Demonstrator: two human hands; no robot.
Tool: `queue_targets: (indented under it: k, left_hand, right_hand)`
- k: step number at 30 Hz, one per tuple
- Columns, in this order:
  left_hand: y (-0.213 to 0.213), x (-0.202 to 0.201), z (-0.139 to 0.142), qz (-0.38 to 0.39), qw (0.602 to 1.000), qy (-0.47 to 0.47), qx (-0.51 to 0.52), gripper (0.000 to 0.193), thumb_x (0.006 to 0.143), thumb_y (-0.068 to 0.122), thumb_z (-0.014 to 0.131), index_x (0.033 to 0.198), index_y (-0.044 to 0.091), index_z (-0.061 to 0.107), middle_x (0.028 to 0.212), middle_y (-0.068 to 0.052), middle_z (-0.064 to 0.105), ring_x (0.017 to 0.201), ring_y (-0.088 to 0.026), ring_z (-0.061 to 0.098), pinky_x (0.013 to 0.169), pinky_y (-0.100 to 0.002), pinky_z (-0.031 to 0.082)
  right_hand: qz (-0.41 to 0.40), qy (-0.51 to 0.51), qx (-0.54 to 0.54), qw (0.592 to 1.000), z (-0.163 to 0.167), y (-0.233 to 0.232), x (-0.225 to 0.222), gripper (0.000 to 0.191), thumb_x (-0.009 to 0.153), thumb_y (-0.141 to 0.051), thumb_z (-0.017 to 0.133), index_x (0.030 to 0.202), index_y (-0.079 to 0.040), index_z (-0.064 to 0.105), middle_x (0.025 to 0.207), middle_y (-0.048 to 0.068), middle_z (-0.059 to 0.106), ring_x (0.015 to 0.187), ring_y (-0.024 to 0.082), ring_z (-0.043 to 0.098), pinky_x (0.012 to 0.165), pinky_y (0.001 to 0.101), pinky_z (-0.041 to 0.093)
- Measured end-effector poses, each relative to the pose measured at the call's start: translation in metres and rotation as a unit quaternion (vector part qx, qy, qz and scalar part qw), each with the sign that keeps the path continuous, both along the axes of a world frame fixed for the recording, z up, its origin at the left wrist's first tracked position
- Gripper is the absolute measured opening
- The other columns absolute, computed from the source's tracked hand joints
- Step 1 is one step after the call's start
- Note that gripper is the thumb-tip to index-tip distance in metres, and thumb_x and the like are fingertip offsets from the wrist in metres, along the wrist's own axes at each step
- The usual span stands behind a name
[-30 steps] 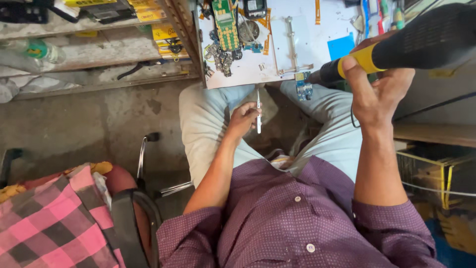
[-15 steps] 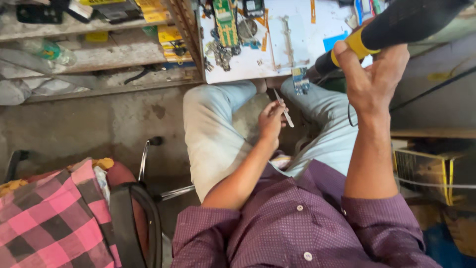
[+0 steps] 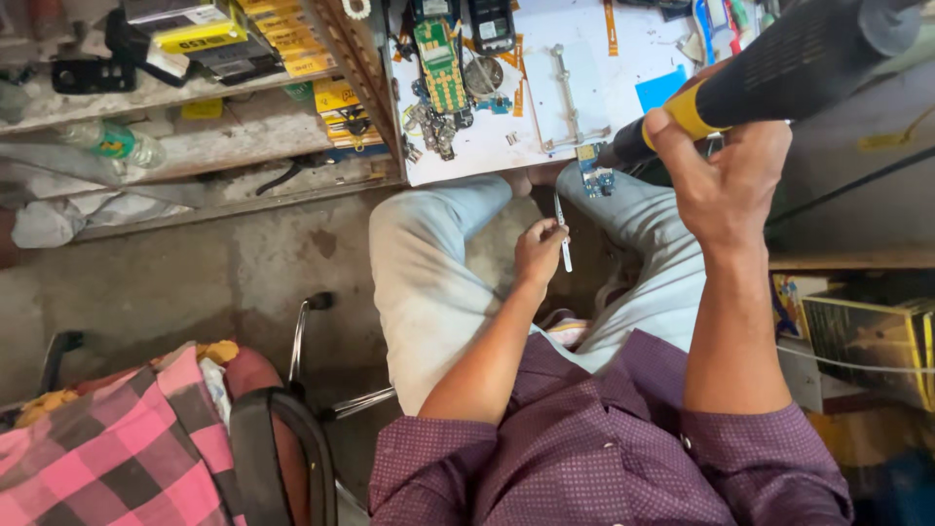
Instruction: The person sits at a repair bench working on a phone motherboard. They hold the board with tweezers while directing a hot air gun at it, repositioning the board on the work mat, and continuing to heat and probe the board's components.
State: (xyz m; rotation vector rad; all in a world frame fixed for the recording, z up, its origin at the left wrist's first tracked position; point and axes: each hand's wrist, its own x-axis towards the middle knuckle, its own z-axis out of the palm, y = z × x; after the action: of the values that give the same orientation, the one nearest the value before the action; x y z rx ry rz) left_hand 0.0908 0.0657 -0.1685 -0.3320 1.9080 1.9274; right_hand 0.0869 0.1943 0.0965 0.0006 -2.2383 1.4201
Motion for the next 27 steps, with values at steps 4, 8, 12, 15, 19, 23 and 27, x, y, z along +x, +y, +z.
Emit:
queue_targets:
  k: [4, 8, 12, 15, 19, 23, 27]
  left_hand:
    - [0.0, -0.002, 0.001, 0.002, 1.0, 0.011, -0.013, 0.029, 0.09, 0.022, 0.072, 0.109, 0.0, 0.074, 0.088, -0.008, 0.077, 0.08, -0.015, 0.073, 0.075, -0.03, 0.055]
    - [0.001, -0.001, -0.005, 0.003, 1.0, 0.002, 0.017, 0.028, 0.091, 0.021, 0.072, 0.109, 0.0, 0.073, 0.089, -0.008, 0.077, 0.081, -0.015, 0.073, 0.076, -0.029, 0.055]
    - [0.002, -0.003, -0.011, 0.016, 0.999, -0.002, 0.035, 0.025, 0.091, 0.019, 0.072, 0.107, -0.001, 0.074, 0.089, -0.007, 0.076, 0.081, -0.013, 0.072, 0.075, -0.028, 0.054]
    - [0.006, -0.004, -0.015, 0.025, 0.997, -0.009, 0.067, 0.024, 0.091, 0.017, 0.073, 0.107, -0.001, 0.073, 0.088, -0.007, 0.075, 0.08, -0.012, 0.071, 0.074, -0.028, 0.054]
    - [0.009, -0.002, -0.017, 0.024, 0.996, -0.019, 0.082, 0.023, 0.091, 0.016, 0.073, 0.107, 0.0, 0.073, 0.088, -0.005, 0.075, 0.079, -0.011, 0.07, 0.072, -0.026, 0.054]
    - [0.009, -0.002, -0.016, 0.024, 0.995, -0.026, 0.091, 0.023, 0.091, 0.016, 0.072, 0.108, 0.0, 0.072, 0.089, -0.005, 0.075, 0.08, -0.011, 0.07, 0.072, -0.026, 0.054]
    - [0.01, -0.003, -0.015, 0.022, 0.994, -0.048, 0.098, 0.023, 0.091, 0.017, 0.072, 0.108, 0.001, 0.072, 0.089, -0.004, 0.074, 0.08, -0.011, 0.07, 0.07, -0.027, 0.055]
  right_hand:
    - [-0.013, 0.019, 0.037, 0.999, -0.002, -0.005, 0.002, 0.033, 0.099, -0.005, 0.08, 0.119, 0.003, 0.056, 0.106, 0.007, 0.062, 0.098, 0.014, 0.062, 0.092, 0.03, 0.051]
    - [-0.003, 0.029, 0.055, 0.998, -0.004, -0.006, 0.0, 0.034, 0.102, -0.003, 0.082, 0.122, 0.004, 0.056, 0.109, 0.008, 0.062, 0.098, 0.015, 0.062, 0.092, 0.0296, 0.051]
    - [-0.004, 0.013, 0.054, 0.998, -0.007, -0.003, 0.0, 0.032, 0.103, -0.002, 0.082, 0.12, 0.004, 0.056, 0.106, 0.008, 0.062, 0.098, 0.015, 0.062, 0.092, 0.0293, 0.051]
    - [0.002, 0.012, 0.055, 0.998, -0.01, 0.0, 0.0, 0.031, 0.103, -0.002, 0.082, 0.119, 0.003, 0.056, 0.106, 0.008, 0.063, 0.098, 0.015, 0.062, 0.092, 0.0291, 0.051]
    - [0.011, 0.035, 0.095, 0.995, -0.012, 0.003, 0.002, 0.03, 0.105, 0.001, 0.08, 0.122, 0.004, 0.056, 0.11, 0.01, 0.062, 0.097, 0.017, 0.059, 0.091, 0.0298, 0.048]
    - [0.006, 0.022, 0.09, 0.996, -0.013, 0.004, 0.002, 0.027, 0.105, -0.001, 0.08, 0.12, 0.002, 0.058, 0.107, 0.01, 0.064, 0.094, 0.017, 0.06, 0.088, 0.03, 0.048]
    - [0.019, 0.051, 0.14, 0.989, -0.012, 0.005, 0.002, 0.027, 0.105, 0.001, 0.078, 0.121, 0.003, 0.057, 0.108, 0.011, 0.064, 0.099, 0.019, 0.062, 0.093, 0.0315, 0.049]
